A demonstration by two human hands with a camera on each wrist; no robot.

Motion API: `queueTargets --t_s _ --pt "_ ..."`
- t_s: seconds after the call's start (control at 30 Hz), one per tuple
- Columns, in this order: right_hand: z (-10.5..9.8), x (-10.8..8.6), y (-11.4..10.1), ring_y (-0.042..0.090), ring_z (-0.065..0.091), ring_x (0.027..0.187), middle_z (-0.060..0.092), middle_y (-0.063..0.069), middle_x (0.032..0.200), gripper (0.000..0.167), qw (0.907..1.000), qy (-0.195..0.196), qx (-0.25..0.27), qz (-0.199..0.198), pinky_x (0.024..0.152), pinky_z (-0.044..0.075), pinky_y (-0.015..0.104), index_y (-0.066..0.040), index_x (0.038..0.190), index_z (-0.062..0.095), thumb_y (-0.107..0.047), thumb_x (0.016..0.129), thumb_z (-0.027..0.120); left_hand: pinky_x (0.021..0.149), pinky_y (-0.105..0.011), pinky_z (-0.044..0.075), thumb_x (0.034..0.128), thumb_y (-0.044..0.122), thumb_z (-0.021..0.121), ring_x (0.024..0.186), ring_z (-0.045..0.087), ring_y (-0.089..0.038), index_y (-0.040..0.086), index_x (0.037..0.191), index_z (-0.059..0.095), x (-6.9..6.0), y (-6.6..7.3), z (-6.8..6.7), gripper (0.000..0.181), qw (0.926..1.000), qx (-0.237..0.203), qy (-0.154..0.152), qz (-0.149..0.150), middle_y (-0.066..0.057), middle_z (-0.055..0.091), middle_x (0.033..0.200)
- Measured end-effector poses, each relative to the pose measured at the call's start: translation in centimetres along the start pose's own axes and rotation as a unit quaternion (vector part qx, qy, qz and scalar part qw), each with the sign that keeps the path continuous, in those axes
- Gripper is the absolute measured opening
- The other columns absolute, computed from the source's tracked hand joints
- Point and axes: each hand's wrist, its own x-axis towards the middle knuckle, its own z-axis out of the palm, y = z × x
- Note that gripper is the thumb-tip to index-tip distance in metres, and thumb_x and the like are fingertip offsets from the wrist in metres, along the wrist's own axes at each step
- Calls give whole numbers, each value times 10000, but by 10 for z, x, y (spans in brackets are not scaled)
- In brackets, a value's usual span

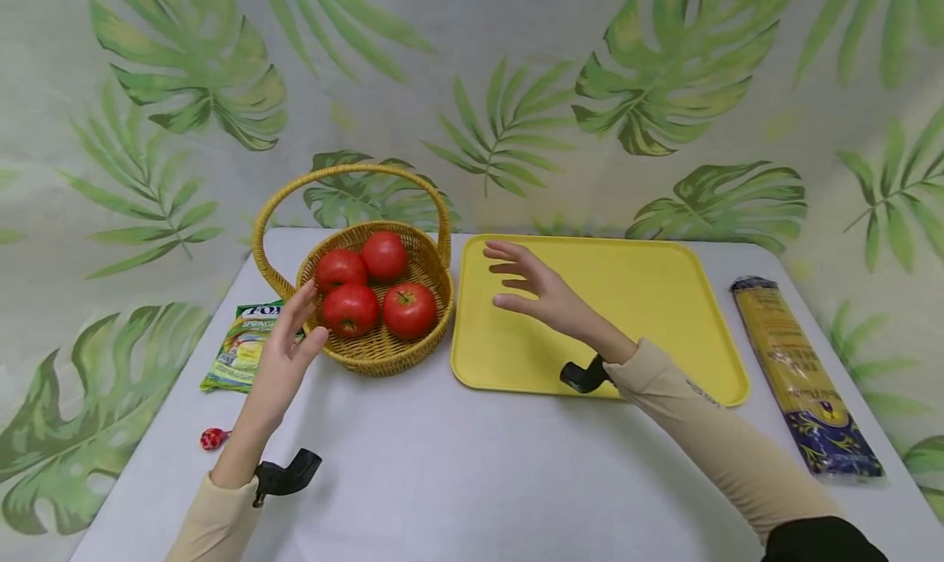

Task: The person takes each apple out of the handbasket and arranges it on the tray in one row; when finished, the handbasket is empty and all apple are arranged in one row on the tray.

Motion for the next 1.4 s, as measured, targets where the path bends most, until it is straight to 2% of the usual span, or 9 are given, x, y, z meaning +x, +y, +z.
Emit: queueTargets --t_s 0.07,0.13,0.23,0.3,0.5,0.67,0.93,1.13,1.4 --pt "8 13 9 265 389 1310 354 49 1484 661 9996 -173 222 -30 1067 332 468 -162 1504 288 -172 940 632 1082 -523 275 1013 161 464 1398 202 -308 229 1528 238 -6 -4 -4 567 9992 -279 91 -258 -28 212 1557" --pt "17 26 15 322 372 1314 356 48 1479 666 9982 -366 474 -53 1068 323 496 -161 1505 287 -181 937 635 1088 -383 318 1016 153 456 1399 199 -317 203 1531 233 -12 -10 -6 563 9972 -538 246 -453 -62 201 1559" --pt "29 45 20 361 353 1308 366 42 1468 649 9952 -687 696 -58 1065 306 540 -172 1497 304 -146 934 627 1017 -209 373 1016 139 458 1395 197 -326 156 1529 230 -18 -19 -4 562 9919 -988 483 -643 -112 189 1554" --pt "35 56 23 353 350 1307 376 29 1460 642 9937 -888 682 11 1064 303 545 -183 1490 315 -118 930 622 1022 -213 373 1016 137 459 1398 190 -326 132 1532 210 -21 -25 -2 572 9872 -1282 562 -767 -122 166 1559" --pt "46 85 32 214 341 1328 372 7 1467 647 9872 -1481 435 390 1089 284 479 -160 1483 331 -120 915 638 1104 -508 230 1019 171 454 1423 143 -305 185 1551 109 -20 -39 3 634 9760 -1719 453 -1257 -45 8 1593" --pt "52 106 36 183 302 1346 351 54 1475 601 9731 -2182 244 694 1095 261 492 -123 1446 390 -122 901 645 1112 -531 203 1003 157 499 1431 104 -291 206 1553 56 -12 -48 9 708 9675 -2035 374 -1451 -4 -75 1592" --pt "62 127 37 205 277 1329 355 36 1439 581 9482 -2967 -180 1119 1047 325 355 -74 1395 441 -123 860 663 1120 -509 203 970 45 530 1422 125 -305 226 1551 48 -1 -57 15 776 9528 -2442 377 -1765 3 -73 1590" --pt "68 133 39 173 272 1296 346 42 1417 558 9361 -3186 -401 1436 1009 354 314 -77 1354 497 -70 818 651 1117 -475 231 960 40 553 1415 149 -306 265 1548 59 1 -61 14 800 9558 -2244 261 -1884 18 -56 1584" --pt "77 133 39 186 235 1283 274 53 1430 520 9257 -3124 -954 1909 947 390 287 -109 1267 572 47 772 606 1109 -495 236 954 48 569 1404 161 -321 268 1546 45 2 -65 13 821 9575 -2178 212 -1878 -6 -47 1580"
